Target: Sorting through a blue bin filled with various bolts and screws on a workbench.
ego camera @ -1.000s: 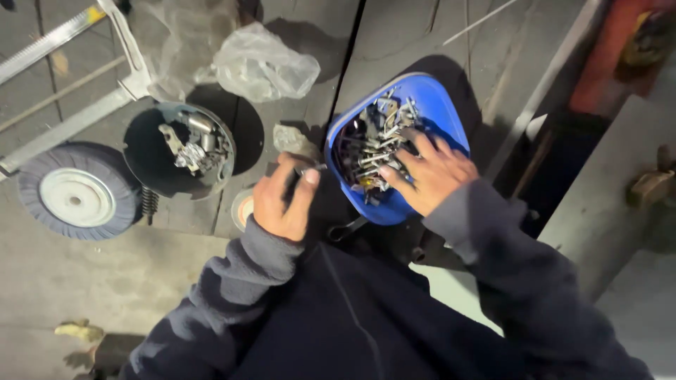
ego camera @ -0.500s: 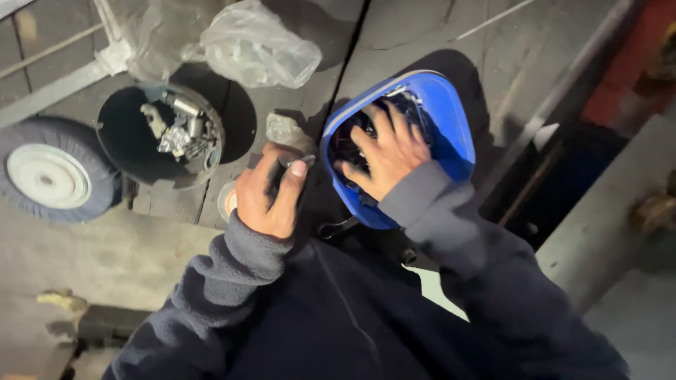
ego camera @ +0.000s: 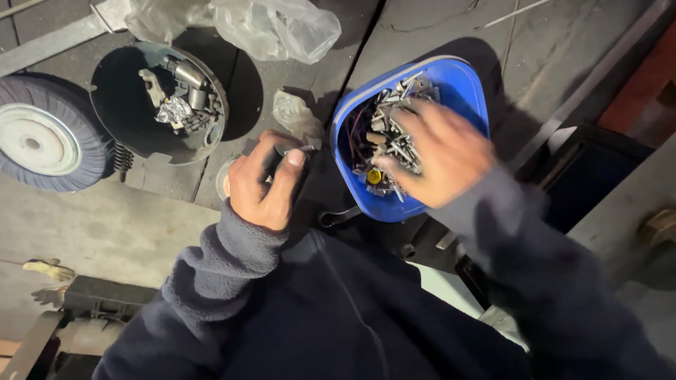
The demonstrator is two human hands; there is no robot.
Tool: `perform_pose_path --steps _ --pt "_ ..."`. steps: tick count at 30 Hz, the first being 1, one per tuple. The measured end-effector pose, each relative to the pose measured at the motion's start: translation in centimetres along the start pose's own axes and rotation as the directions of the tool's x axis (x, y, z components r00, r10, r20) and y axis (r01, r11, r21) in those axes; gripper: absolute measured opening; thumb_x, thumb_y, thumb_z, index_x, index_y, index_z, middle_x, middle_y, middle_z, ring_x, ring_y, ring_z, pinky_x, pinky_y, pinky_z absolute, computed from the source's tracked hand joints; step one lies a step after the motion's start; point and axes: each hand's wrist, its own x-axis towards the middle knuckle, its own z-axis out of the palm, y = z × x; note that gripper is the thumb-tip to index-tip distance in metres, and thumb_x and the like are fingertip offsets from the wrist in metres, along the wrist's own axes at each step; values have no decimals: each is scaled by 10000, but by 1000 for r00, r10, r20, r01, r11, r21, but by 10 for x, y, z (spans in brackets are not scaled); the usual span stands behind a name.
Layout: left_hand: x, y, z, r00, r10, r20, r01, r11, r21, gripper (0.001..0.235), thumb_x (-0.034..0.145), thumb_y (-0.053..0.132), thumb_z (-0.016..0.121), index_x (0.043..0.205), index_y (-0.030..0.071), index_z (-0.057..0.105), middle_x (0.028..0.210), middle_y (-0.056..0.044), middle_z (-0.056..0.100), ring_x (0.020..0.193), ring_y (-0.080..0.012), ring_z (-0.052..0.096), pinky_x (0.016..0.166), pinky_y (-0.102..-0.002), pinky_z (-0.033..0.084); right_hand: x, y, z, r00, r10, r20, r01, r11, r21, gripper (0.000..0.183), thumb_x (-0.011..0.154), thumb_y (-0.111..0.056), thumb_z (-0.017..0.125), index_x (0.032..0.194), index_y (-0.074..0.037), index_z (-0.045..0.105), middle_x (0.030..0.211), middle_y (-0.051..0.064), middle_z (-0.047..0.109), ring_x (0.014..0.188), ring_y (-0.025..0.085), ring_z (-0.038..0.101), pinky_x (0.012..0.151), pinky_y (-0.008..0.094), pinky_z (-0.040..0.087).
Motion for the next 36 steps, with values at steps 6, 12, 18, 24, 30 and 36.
perform_pose_path --steps 6,12,18,24,30,36 --pt "-9 1 -4 1000 -7 -6 7 1000 -23 137 1027 117 591 992 -7 637 933 -127 675 806 -266 696 757 -312 517 18 3 32 980 -187 74 192 979 -71 600 870 -447 711 1322 -67 600 1394 118 550 1315 332 531 1014 495 447" --pt "-11 -5 -12 995 -75 -61 73 997 -36 148 1026 124 583 991 -7 643 903 -107 698 799 -233 701 763 -298 523 -26 9 21 968 -194 161 231 937 -262 509 867 -414 671 1292 -135 683 1351 110 620 1192 317 601 865 434 493" --pt "-14 -8 -4 999 -29 -44 27 998 -49 152 1039 127 597 986 -10 638 894 -113 676 797 -234 682 772 -306 515 14 26 44 967 159 -201 -190 970 -148 418 962 -476 754 1131 -95 790 1116 159 736 978 388 659 840 502 500" --pt "-19 1 -10 999 -31 -42 30 999 -20 140 1000 120 609 974 -11 650 867 -117 669 741 -233 672 721 -311 498 58 36 60 893 439 -98 -446 891 -78 429 777 -466 864 1044 -139 787 994 207 717 944 435 638 828 545 504" --pt "-24 4 -16 995 22 -94 -29 997 -70 111 1009 86 614 972 -13 648 909 -114 680 809 -241 681 777 -309 515 50 34 73 941 317 -121 -324 945 -44 272 859 -330 810 1060 -146 804 1003 145 764 914 378 693 802 504 547" --pt "-29 14 -25 993 66 -95 -74 995 -73 98 980 72 653 1024 -2 701 920 -111 705 821 -220 702 786 -299 531 2 16 16 907 410 100 -270 382 884 195 1033 -92 633 1151 36 721 997 77 730 839 145 645 708 297 498"
